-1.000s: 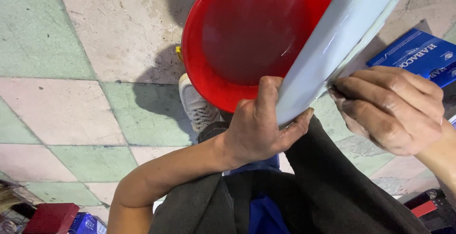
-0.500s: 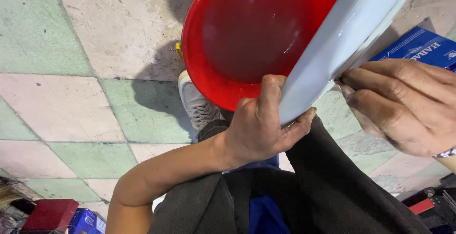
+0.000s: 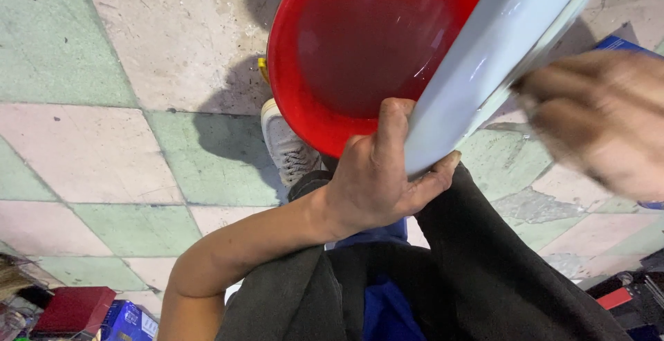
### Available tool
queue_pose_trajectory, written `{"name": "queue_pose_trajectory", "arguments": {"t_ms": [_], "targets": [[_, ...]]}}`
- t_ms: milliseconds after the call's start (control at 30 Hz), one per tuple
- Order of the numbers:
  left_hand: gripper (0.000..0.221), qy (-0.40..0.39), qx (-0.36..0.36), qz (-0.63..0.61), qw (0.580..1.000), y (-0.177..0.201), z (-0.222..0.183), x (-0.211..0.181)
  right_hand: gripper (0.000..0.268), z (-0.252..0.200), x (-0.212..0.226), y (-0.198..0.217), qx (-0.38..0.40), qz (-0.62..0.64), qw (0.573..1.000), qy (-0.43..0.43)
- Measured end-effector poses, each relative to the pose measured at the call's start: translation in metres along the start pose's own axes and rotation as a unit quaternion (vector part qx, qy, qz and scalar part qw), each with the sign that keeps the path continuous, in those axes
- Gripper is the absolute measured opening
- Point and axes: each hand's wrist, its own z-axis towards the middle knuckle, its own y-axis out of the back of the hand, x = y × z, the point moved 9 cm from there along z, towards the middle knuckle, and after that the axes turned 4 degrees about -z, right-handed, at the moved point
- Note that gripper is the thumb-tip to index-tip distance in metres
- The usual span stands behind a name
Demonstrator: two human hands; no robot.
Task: Wet-sanding a white plastic motorcycle part using sandpaper and water to prepare the surface.
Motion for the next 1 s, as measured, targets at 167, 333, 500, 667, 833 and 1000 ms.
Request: {"name": "queue_pose_trajectory", "arguments": {"t_ms": [167, 333, 500, 667, 833, 1000], "targets": [[0.057, -0.001, 0.101, -0.038, 0.994, 0.003, 0.012, 0.011, 0.026, -0.064, -0.048, -0.024, -0.014, 0.142, 0.942, -0.303], [0.089, -0.001, 0.152, 0.247, 0.957, 0.032, 0.028, 0.010, 0.027, -0.013, -0.031, -0.001, -0.043, 0.194, 0.894, -0.403], [0.107, -0.032, 0.095, 0.432, 0.896, 0.030, 0.025, 0.007, 0.030, 0.013, -0.024, 0.002, -0.022, 0.178, 0.895, -0.407], [0.110, -0.055, 0.064, 0.373, 0.924, 0.025, 0.012, 0.018, 0.029, 0.013, -0.030, -0.003, 0.067, 0.081, 0.897, -0.430], [0.114, -0.066, 0.046, 0.384, 0.920, 0.030, 0.015, 0.012, 0.024, 0.023, -0.039, -0.008, 0.115, 0.099, 0.897, -0.416], [0.126, -0.071, 0.033, 0.414, 0.907, 0.031, 0.016, 0.013, 0.026, 0.031, -0.040, -0.013, 0.178, 0.065, 0.891, -0.412]]}}
